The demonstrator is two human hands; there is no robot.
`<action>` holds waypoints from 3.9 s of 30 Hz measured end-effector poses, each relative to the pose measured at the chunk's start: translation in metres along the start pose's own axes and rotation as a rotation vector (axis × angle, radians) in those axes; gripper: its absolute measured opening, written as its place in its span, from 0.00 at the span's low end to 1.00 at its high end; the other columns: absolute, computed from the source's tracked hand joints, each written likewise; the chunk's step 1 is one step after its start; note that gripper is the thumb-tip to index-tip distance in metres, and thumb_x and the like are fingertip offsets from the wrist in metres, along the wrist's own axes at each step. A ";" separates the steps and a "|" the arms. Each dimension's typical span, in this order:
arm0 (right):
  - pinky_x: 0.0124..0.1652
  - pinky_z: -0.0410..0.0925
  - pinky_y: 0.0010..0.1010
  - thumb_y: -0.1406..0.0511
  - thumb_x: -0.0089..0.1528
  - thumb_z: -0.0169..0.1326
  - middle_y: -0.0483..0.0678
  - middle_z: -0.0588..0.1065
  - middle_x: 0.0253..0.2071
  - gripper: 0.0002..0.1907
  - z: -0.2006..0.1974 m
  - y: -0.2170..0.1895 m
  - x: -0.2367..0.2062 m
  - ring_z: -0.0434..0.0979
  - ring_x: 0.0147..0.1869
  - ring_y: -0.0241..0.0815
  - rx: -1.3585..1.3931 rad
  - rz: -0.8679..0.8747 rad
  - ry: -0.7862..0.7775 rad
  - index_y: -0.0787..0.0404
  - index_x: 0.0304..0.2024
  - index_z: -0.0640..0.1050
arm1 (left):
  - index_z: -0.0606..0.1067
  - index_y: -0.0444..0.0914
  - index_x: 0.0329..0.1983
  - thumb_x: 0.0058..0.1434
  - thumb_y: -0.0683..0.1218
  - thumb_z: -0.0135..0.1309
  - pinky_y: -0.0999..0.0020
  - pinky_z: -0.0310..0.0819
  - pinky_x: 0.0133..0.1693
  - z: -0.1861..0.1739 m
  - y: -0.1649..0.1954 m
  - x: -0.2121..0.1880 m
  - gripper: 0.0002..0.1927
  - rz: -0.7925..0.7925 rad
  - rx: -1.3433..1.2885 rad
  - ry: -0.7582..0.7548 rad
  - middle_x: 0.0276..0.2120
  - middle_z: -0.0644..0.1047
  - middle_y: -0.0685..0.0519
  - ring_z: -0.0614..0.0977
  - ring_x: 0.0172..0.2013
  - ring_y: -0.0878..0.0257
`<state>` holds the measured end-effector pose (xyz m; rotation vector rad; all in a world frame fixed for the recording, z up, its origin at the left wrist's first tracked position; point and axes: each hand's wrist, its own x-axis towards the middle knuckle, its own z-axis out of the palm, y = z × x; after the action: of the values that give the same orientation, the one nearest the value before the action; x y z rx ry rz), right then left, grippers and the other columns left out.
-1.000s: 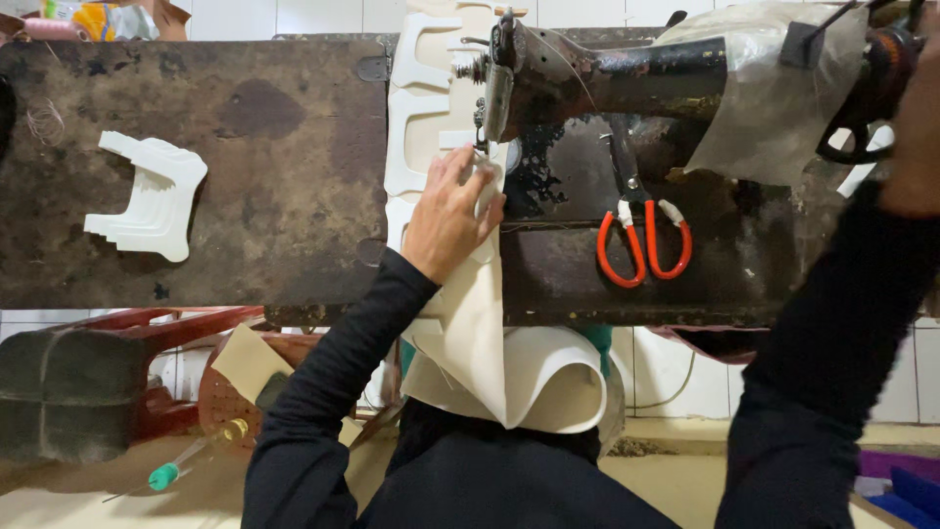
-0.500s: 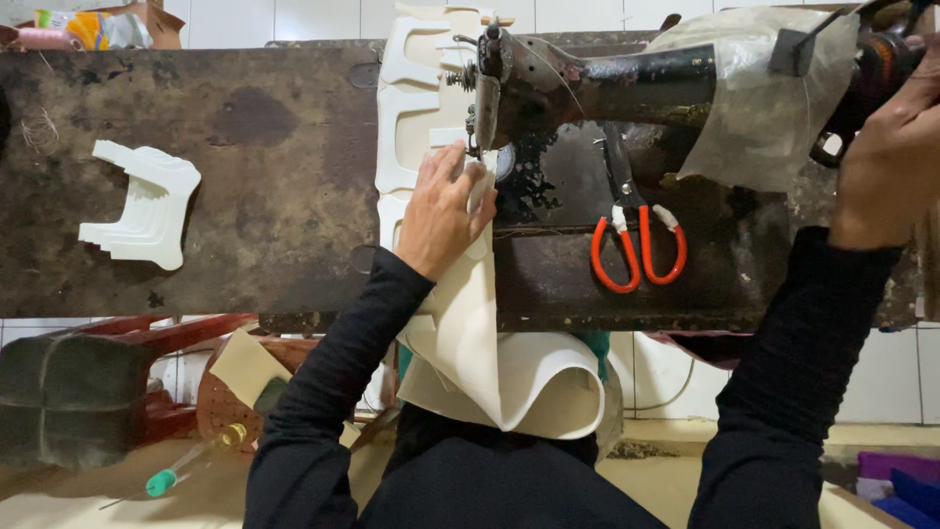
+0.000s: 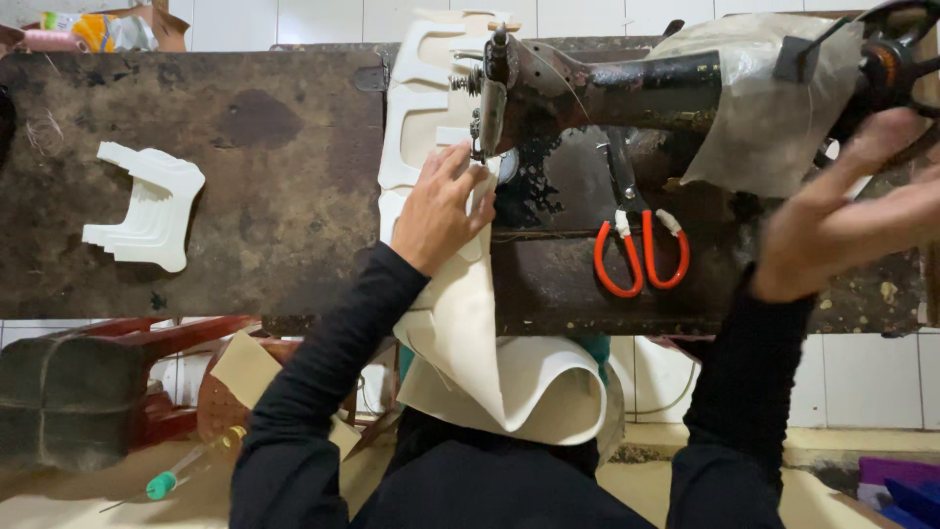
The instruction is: The person sews white cut shoe upper components onto a strip of material using an industrial sewing machine, guiding the pieces under the needle and repositioning the fabric between seams. They occasionally reposition the stitched strip and continue sewing additional cut pieces.
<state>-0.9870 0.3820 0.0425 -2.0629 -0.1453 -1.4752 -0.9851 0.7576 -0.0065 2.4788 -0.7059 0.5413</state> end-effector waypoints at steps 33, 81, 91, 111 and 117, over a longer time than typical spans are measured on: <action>0.53 0.71 0.27 0.72 0.70 0.58 0.44 0.75 0.54 0.30 0.177 -0.054 -0.040 0.73 0.54 0.33 0.994 0.306 -0.945 0.60 0.73 0.63 | 0.77 0.38 0.33 0.54 0.45 0.62 0.57 0.68 0.64 -0.035 -0.089 0.082 0.08 0.377 -0.220 -0.607 0.48 0.81 0.46 0.77 0.60 0.49; 0.32 0.70 0.25 0.65 0.62 0.61 0.42 0.77 0.27 0.09 -0.020 -0.134 -0.140 0.74 0.30 0.29 0.706 0.756 -1.484 0.64 0.39 0.79 | 0.76 0.38 0.60 0.66 0.54 0.60 0.43 0.57 0.67 -0.006 0.002 -0.021 0.24 -0.001 0.019 -0.131 0.68 0.63 0.33 0.64 0.68 0.34; 0.31 0.71 0.27 0.63 0.61 0.61 0.43 0.78 0.25 0.10 -0.023 -0.134 -0.125 0.77 0.28 0.30 0.636 0.623 -1.527 0.63 0.38 0.79 | 0.78 0.47 0.59 0.66 0.54 0.61 0.40 0.57 0.69 -0.023 0.000 -0.034 0.19 0.078 -0.067 -0.198 0.71 0.62 0.37 0.62 0.70 0.33; 0.34 0.70 0.43 0.66 0.64 0.58 0.51 0.76 0.31 0.14 0.134 -0.089 -0.057 0.77 0.35 0.53 0.396 -0.273 -1.074 0.57 0.53 0.81 | 0.74 0.36 0.59 0.64 0.55 0.61 0.44 0.59 0.67 -0.013 0.013 -0.018 0.26 -0.063 0.072 -0.105 0.61 0.69 0.38 0.71 0.61 0.41; 0.35 0.70 0.42 0.67 0.64 0.58 0.49 0.75 0.32 0.13 0.133 -0.080 -0.059 0.77 0.36 0.52 0.439 -0.307 -1.058 0.58 0.52 0.81 | 0.74 0.41 0.58 0.64 0.54 0.61 0.37 0.57 0.67 -0.016 0.000 -0.011 0.23 -0.047 0.041 -0.172 0.62 0.69 0.41 0.72 0.62 0.46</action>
<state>-0.9323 0.5311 -0.0059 -2.2600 -1.1157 -0.2782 -0.9972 0.7702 0.0010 2.5956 -0.7056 0.3306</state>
